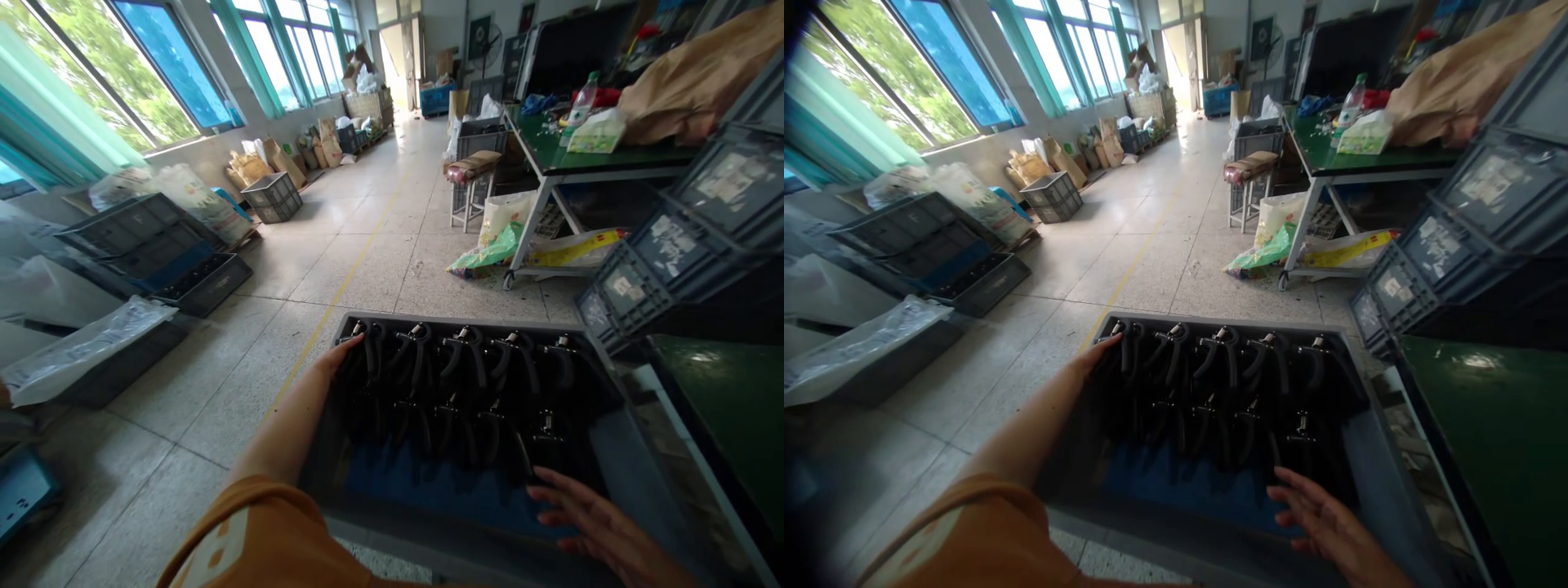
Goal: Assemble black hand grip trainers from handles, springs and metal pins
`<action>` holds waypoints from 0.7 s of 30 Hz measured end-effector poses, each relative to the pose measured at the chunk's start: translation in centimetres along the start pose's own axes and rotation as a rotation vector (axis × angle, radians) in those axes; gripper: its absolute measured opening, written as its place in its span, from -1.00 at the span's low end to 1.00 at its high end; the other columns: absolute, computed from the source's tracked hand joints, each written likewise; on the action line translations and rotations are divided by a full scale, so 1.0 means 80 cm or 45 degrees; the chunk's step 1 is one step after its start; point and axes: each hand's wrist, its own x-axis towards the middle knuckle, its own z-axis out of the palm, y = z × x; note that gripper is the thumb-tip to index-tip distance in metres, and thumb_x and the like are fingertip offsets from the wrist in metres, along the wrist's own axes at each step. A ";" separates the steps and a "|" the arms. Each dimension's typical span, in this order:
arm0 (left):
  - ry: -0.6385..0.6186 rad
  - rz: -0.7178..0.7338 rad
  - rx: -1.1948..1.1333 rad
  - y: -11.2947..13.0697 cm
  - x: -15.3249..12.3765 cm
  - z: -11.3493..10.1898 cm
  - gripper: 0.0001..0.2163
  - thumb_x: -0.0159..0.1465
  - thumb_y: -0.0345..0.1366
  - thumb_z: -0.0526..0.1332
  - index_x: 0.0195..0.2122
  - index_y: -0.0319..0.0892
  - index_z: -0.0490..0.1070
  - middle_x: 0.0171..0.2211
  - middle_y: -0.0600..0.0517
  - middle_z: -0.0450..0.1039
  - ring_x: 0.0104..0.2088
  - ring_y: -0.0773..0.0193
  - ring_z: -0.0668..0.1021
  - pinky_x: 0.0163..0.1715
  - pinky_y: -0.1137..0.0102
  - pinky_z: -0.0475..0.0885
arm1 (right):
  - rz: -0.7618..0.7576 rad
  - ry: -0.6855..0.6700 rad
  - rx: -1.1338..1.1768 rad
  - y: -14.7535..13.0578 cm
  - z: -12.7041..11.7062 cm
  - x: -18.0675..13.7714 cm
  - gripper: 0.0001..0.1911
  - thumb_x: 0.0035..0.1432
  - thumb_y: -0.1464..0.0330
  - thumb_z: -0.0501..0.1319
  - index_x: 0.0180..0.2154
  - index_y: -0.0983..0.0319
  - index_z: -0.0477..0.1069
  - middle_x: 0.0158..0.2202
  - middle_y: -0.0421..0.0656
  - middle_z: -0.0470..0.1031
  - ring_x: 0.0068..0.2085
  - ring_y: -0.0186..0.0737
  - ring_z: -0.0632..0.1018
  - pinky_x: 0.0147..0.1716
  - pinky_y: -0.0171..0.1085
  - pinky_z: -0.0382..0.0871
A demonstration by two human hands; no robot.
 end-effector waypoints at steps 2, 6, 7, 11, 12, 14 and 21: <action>0.005 0.013 0.021 -0.001 0.004 0.000 -0.64 0.09 -0.09 0.20 -0.27 -0.34 0.44 -0.45 -0.12 0.51 -0.45 0.14 0.55 -0.36 0.32 0.46 | -0.001 0.022 0.017 0.004 -0.002 0.001 -0.43 -0.04 -0.02 0.11 -0.02 0.09 0.34 0.00 -0.04 0.38 -0.08 -0.03 0.46 -0.15 -0.10 0.39; 0.019 0.057 0.103 -0.003 0.005 0.000 -0.63 0.13 -0.07 0.15 -0.29 -0.33 0.44 -0.46 -0.10 0.51 -0.45 0.19 0.55 -0.34 0.35 0.45 | -0.009 0.035 0.043 0.017 -0.007 0.007 -0.47 -0.03 0.01 0.13 -0.03 0.07 0.35 0.00 -0.05 0.39 -0.08 -0.02 0.45 -0.15 -0.09 0.39; 0.026 0.064 0.137 -0.004 0.005 0.000 -0.63 0.13 -0.07 0.15 -0.29 -0.33 0.44 -0.47 -0.10 0.51 -0.45 0.19 0.55 -0.34 0.35 0.45 | -0.007 0.025 0.043 0.021 -0.008 0.009 -0.49 -0.02 0.02 0.13 -0.03 0.06 0.35 0.00 -0.06 0.39 -0.08 -0.02 0.46 -0.15 -0.09 0.39; 0.082 0.046 0.347 0.001 0.003 0.005 -0.59 0.10 0.01 0.14 -0.33 -0.31 0.45 -0.44 -0.13 0.51 -0.42 0.13 0.55 -0.36 0.32 0.45 | 0.012 -0.041 0.014 0.034 -0.010 0.018 -0.53 -0.01 0.05 0.14 -0.05 0.04 0.36 -0.03 -0.07 0.41 -0.10 -0.03 0.47 -0.16 -0.10 0.39; 0.103 0.032 0.419 0.005 0.005 0.007 -0.56 0.08 0.05 0.14 -0.34 -0.31 0.45 -0.43 -0.14 0.51 -0.40 0.11 0.55 -0.36 0.32 0.45 | 0.019 -0.058 0.001 0.036 -0.010 0.020 -0.52 -0.02 0.05 0.15 -0.05 0.05 0.36 -0.03 -0.06 0.41 -0.11 -0.03 0.47 -0.16 -0.10 0.39; 0.161 0.005 0.583 0.015 0.009 0.012 -0.52 0.02 0.10 0.16 -0.38 -0.30 0.46 -0.42 -0.17 0.51 -0.36 0.06 0.54 -0.36 0.31 0.44 | 0.017 -0.063 -0.027 0.041 -0.012 0.022 -0.49 -0.03 0.03 0.14 -0.03 0.07 0.35 -0.03 -0.05 0.41 -0.11 -0.03 0.48 -0.16 -0.12 0.39; 0.568 0.160 1.248 0.030 0.015 0.027 -0.53 -0.03 0.16 0.14 -0.53 -0.24 0.42 -0.39 -0.17 0.50 -0.15 -0.06 0.47 -0.26 0.30 0.36 | 0.026 -0.012 -0.100 0.055 -0.022 0.026 -0.42 -0.06 0.02 0.16 -0.01 0.11 0.32 -0.03 -0.03 0.41 -0.12 -0.07 0.49 -0.19 -0.19 0.39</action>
